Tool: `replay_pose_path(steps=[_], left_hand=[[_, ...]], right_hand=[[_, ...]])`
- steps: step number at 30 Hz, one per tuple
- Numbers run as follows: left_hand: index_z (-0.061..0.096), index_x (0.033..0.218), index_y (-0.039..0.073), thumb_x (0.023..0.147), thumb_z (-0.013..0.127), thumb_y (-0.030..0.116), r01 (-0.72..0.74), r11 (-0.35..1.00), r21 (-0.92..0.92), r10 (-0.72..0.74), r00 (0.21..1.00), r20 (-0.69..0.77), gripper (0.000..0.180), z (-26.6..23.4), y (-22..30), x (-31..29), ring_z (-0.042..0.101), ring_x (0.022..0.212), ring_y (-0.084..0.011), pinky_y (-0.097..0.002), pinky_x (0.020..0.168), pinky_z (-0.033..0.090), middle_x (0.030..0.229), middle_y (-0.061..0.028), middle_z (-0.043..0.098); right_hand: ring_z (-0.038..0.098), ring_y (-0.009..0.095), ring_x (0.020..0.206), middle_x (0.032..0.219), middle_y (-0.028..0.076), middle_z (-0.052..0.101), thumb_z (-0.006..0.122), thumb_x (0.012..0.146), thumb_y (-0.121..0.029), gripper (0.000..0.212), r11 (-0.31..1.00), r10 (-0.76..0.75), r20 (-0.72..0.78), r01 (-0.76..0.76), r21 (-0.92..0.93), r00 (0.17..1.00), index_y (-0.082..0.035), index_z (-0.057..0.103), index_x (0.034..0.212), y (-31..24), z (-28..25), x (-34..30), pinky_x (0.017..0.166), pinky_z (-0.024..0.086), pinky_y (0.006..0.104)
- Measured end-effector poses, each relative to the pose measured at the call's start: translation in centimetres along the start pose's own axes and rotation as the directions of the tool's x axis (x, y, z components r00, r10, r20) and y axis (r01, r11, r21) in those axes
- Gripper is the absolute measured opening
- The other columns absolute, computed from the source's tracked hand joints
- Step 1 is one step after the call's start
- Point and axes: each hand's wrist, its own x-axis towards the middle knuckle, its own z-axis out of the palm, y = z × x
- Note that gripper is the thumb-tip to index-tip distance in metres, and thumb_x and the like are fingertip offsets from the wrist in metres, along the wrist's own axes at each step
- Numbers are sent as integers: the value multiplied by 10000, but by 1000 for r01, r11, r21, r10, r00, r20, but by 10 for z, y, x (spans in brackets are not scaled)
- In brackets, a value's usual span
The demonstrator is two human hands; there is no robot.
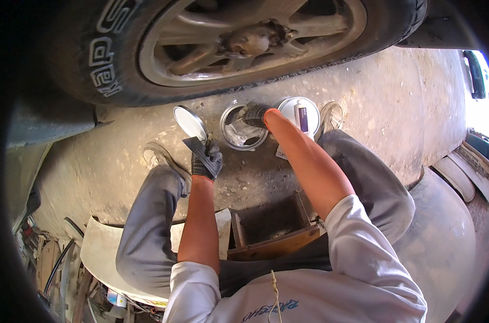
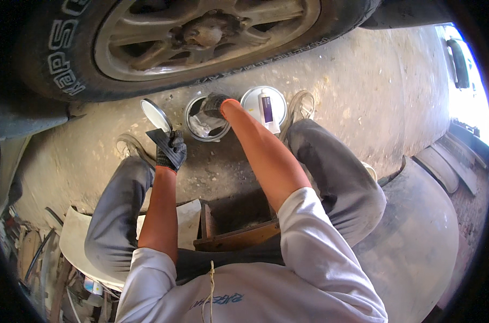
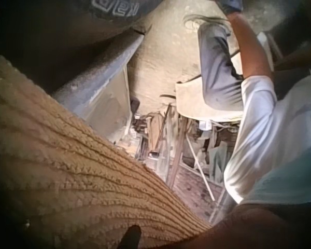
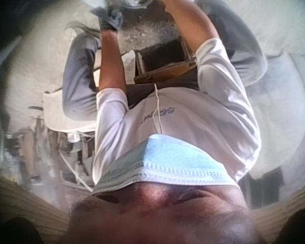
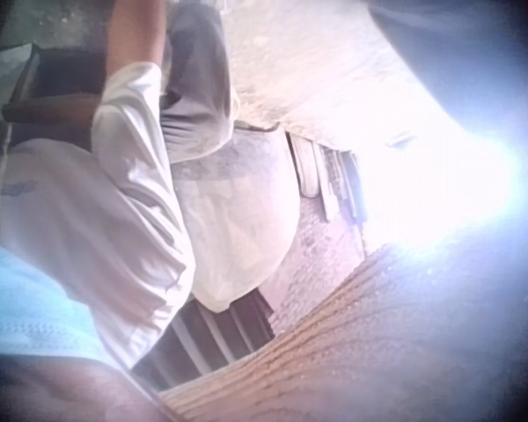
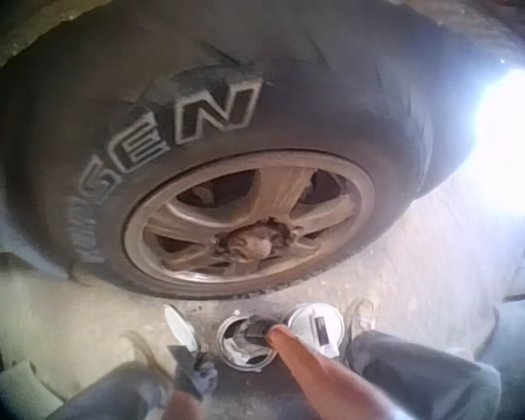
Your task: The person sits on the floor and mixes a white paste with a yellow hardener on a metal mixing board using a putty knife. They scoop the white paste from a can, add the yellow hardener, and blend the two components together into a uniform mixture.
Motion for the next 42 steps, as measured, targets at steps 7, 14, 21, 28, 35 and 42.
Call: replay_pose_path(steps=[7,14,21,28,35,42], left_hand=[[603,868,136,931,508,395,-102,993,54,109,982,-154,282,-9,19,-17,458,518,-108,-252,429,331,713,-20,578],[537,861,183,908,533,534,-131,956,261,236,874,-425,354,16,4,-28,439,453,-94,-230,380,300,640,15,545],[615,821,101,908,511,329,-66,790,610,449,739,-502,265,9,-17,-30,481,408,-141,-274,332,347,613,-38,589],[639,913,-31,803,552,333,284,-161,945,686,721,-100,390,36,-54,-16,617,931,-437,-466,805,482,926,-284,648],[636,964,-26,760,551,365,375,-197,906,668,728,-156,449,58,-65,10,607,987,-432,-456,855,475,1011,-284,636],[667,931,-40,760,521,392,344,-298,890,535,833,-143,487,21,-50,26,630,942,-430,-475,791,489,928,-328,612]], right_hand=[[637,307,989,1058,176,662,531,838,-195,282,995,19,-237,6,102,971,-1,661,998,13,-4,-50,839,494,365],[599,299,1030,1148,98,627,434,952,-288,307,827,395,-203,-251,503,896,-192,616,1180,-10,-52,-98,907,460,403],[586,322,998,1143,107,636,489,932,-211,294,849,463,-437,-245,467,771,-151,613,1192,-37,-94,-149,920,437,386],[601,321,961,1096,107,659,536,865,-106,309,909,404,-664,-197,367,629,-120,634,1158,-55,-149,-217,916,439,407],[595,342,913,1006,134,656,583,789,14,309,877,479,-693,-253,409,539,-56,636,1085,-84,-195,-267,803,487,411],[588,347,928,1003,150,637,637,735,-45,313,890,455,-729,-283,357,512,-58,617,1047,-108,-208,-289,783,500,414]])
